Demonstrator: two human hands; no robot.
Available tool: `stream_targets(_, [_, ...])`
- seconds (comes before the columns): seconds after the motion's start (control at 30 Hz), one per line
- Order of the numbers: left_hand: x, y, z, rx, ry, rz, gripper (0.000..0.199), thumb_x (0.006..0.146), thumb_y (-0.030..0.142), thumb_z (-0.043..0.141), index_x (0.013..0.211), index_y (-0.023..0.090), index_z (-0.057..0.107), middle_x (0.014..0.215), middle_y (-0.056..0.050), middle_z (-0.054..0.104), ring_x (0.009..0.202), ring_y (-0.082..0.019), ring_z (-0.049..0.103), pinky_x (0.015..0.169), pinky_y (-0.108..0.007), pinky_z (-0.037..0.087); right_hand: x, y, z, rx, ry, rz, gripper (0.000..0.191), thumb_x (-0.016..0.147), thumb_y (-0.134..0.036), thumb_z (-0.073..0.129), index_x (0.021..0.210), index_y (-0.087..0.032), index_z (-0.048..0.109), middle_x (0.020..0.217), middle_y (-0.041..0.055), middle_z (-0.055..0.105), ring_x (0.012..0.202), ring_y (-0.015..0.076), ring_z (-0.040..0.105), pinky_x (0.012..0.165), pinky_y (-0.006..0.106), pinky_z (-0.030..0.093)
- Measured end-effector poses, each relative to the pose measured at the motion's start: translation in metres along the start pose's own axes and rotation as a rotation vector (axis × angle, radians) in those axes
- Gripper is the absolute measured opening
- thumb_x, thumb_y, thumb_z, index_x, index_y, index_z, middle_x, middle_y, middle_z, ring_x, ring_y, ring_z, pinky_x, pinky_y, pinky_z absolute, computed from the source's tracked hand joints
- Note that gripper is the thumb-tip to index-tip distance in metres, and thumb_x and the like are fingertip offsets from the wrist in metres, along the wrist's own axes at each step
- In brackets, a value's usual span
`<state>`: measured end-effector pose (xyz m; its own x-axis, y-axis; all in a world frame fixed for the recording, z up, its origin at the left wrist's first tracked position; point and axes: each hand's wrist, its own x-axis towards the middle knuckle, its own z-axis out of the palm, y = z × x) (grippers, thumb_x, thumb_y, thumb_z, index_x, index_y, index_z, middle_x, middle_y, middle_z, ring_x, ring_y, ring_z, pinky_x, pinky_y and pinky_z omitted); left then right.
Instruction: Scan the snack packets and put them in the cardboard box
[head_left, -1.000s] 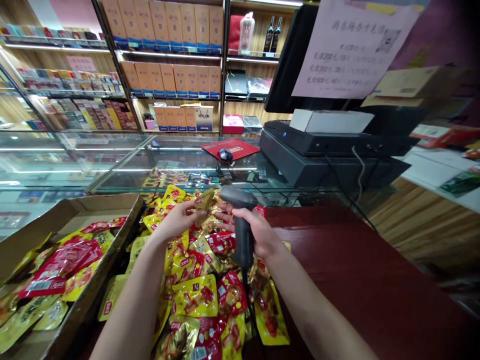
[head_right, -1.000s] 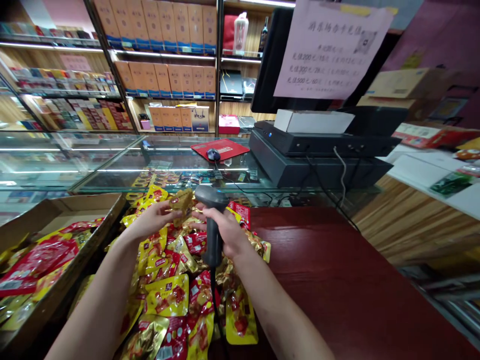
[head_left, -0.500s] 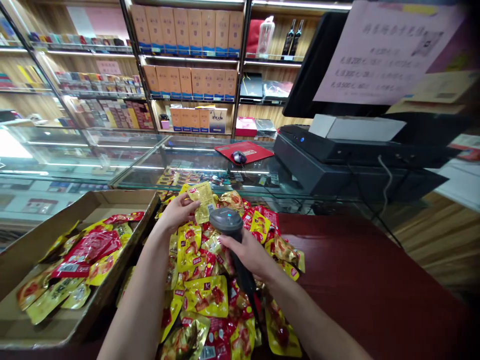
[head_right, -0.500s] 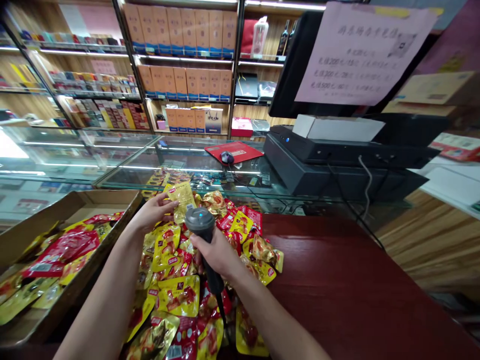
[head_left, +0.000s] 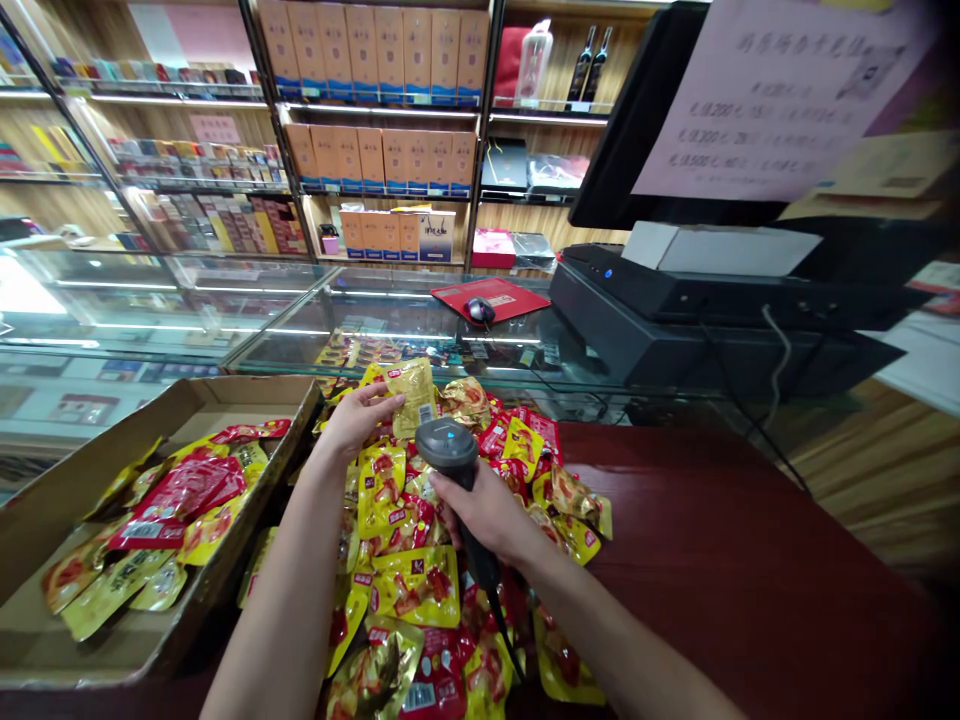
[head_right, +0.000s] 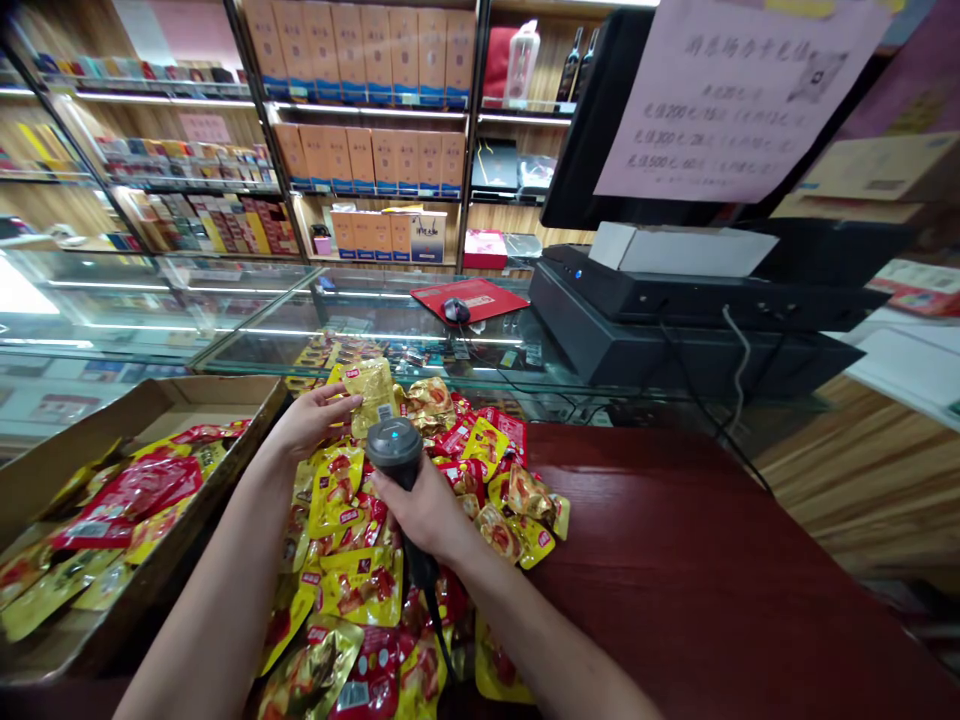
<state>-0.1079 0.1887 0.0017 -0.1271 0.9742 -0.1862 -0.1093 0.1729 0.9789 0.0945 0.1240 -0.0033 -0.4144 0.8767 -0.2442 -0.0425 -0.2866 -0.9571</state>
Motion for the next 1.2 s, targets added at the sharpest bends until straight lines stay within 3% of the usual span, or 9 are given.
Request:
stream_targets(0.17, [-0.002, 0.001, 0.003, 0.014, -0.026, -0.008, 0.052, 0.052, 0.041, 0.084, 0.094, 0.015, 0.066, 0.070, 0.000, 0.064, 0.056, -0.008, 0.056, 0.052, -0.019, 0.047, 0.000, -0.001, 0.001, -0.193, 0.033, -0.017, 0.022, 0.079, -0.036, 0.062, 0.091, -0.022, 0.049, 0.045, -0.0083, 0.051, 0.031, 0.0110, 0.047, 0.033, 0.022, 0.040])
stream_targets(0.53, [-0.004, 0.003, 0.003, 0.036, -0.018, -0.023, 0.051, 0.050, 0.041, 0.084, 0.090, 0.016, 0.066, 0.062, 0.003, 0.061, 0.052, -0.007, 0.054, 0.053, -0.020, 0.047, -0.001, -0.001, 0.001, -0.160, 0.006, -0.038, 0.023, 0.078, -0.040, 0.063, 0.084, -0.023, 0.049, 0.042, -0.0081, 0.049, 0.031, 0.0109, 0.045, 0.032, 0.022, 0.039])
stream_targets(0.73, [0.000, -0.001, 0.002, 0.034, 0.018, -0.023, 0.053, 0.048, 0.036, 0.086, 0.093, 0.018, 0.067, 0.068, 0.002, 0.064, 0.053, -0.008, 0.054, 0.054, -0.022, 0.048, -0.001, 0.000, 0.001, -0.137, 0.009, -0.042, 0.024, 0.077, -0.041, 0.064, 0.084, -0.023, 0.050, 0.042, -0.0087, 0.049, 0.030, 0.0106, 0.045, 0.031, 0.022, 0.039])
stream_targets(0.87, [-0.002, 0.002, 0.004, 0.023, -0.020, -0.018, 0.051, 0.049, 0.040, 0.085, 0.090, 0.016, 0.065, 0.066, 0.002, 0.062, 0.051, -0.006, 0.052, 0.052, -0.020, 0.047, -0.001, -0.001, 0.001, -0.144, 0.009, -0.041, 0.023, 0.078, -0.041, 0.063, 0.086, -0.021, 0.053, 0.043, -0.0078, 0.051, 0.030, 0.0106, 0.044, 0.033, 0.022, 0.038])
stream_targets(0.97, [-0.005, 0.004, 0.005, 0.042, -0.017, -0.016, 0.052, 0.049, 0.042, 0.085, 0.088, 0.014, 0.064, 0.064, 0.003, 0.060, 0.050, -0.005, 0.051, 0.051, -0.019, 0.045, -0.001, -0.003, -0.001, -0.138, 0.081, -0.116, 0.026, 0.076, -0.037, 0.067, 0.093, -0.020, 0.058, 0.064, -0.0019, 0.065, 0.047, 0.0120, 0.057, 0.047, 0.024, 0.048])
stream_targets(1.07, [-0.006, 0.005, 0.007, 0.058, -0.013, -0.024, 0.054, 0.049, 0.043, 0.084, 0.089, 0.014, 0.064, 0.065, 0.002, 0.060, 0.051, -0.006, 0.052, 0.050, -0.019, 0.045, 0.001, -0.008, -0.007, -0.064, 0.173, -0.229, 0.034, 0.069, -0.031, 0.074, 0.098, -0.018, 0.063, 0.096, 0.0027, 0.071, 0.085, 0.0145, 0.065, 0.081, 0.025, 0.050])
stream_targets(1.2, [-0.007, 0.002, 0.010, 0.095, -0.117, -0.029, 0.050, 0.053, 0.044, 0.082, 0.090, 0.016, 0.065, 0.069, 0.001, 0.063, 0.052, -0.007, 0.053, 0.050, -0.019, 0.045, 0.007, -0.015, -0.021, 0.198, 0.219, -0.144, 0.027, 0.067, -0.028, 0.074, 0.092, -0.018, 0.067, 0.095, 0.0023, 0.071, 0.090, 0.0153, 0.065, 0.087, 0.026, 0.048])
